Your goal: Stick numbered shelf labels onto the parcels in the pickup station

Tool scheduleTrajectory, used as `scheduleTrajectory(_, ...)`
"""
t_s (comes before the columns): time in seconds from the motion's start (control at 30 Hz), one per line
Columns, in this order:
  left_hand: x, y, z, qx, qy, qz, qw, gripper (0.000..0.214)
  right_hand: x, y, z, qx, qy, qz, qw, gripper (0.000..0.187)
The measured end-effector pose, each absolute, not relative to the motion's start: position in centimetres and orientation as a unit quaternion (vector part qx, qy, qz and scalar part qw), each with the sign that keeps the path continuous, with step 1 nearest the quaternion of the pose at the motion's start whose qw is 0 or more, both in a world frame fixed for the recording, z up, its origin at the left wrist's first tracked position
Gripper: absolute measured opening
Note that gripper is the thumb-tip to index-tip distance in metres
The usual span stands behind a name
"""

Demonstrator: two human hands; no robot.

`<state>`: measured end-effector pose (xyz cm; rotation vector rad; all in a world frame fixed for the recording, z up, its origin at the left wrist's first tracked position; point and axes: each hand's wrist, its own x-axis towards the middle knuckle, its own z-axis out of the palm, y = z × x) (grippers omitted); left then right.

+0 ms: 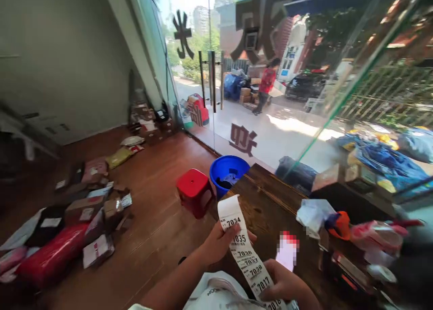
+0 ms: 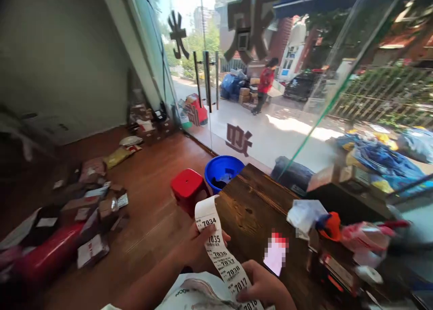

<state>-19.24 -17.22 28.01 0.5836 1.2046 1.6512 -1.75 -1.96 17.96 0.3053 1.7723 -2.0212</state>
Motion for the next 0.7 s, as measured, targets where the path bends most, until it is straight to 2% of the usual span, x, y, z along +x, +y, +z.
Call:
scheduleTrajectory(0.17,-32.3,-30.9,31.8,0.3,0.558,0.662,0.4,0.043,-16.9,-10.0,17.6,0.04,0.644,-0.716,0.267,0.049)
scheduleTrajectory(0.37,-44.3,-43.6,33.4,0.264,0.681,0.639,0.241,0.042,-33.8,-21.0,16.7,-0.04,0.692,-0.657,0.296,0.036)
scheduleTrajectory(0.5,-49.7,-48.8,32.6,0.194,0.704,0.661,0.172,0.041,-42.2,-24.7,16.7,-0.072,0.734,-0.595,0.32,0.034)
scheduleTrajectory(0.7,-58.0,-52.1,31.3,0.071,0.642,0.754,0.122,0.047,-52.6,-25.7,16.3,-0.039,0.75,-0.544,0.376,0.041)
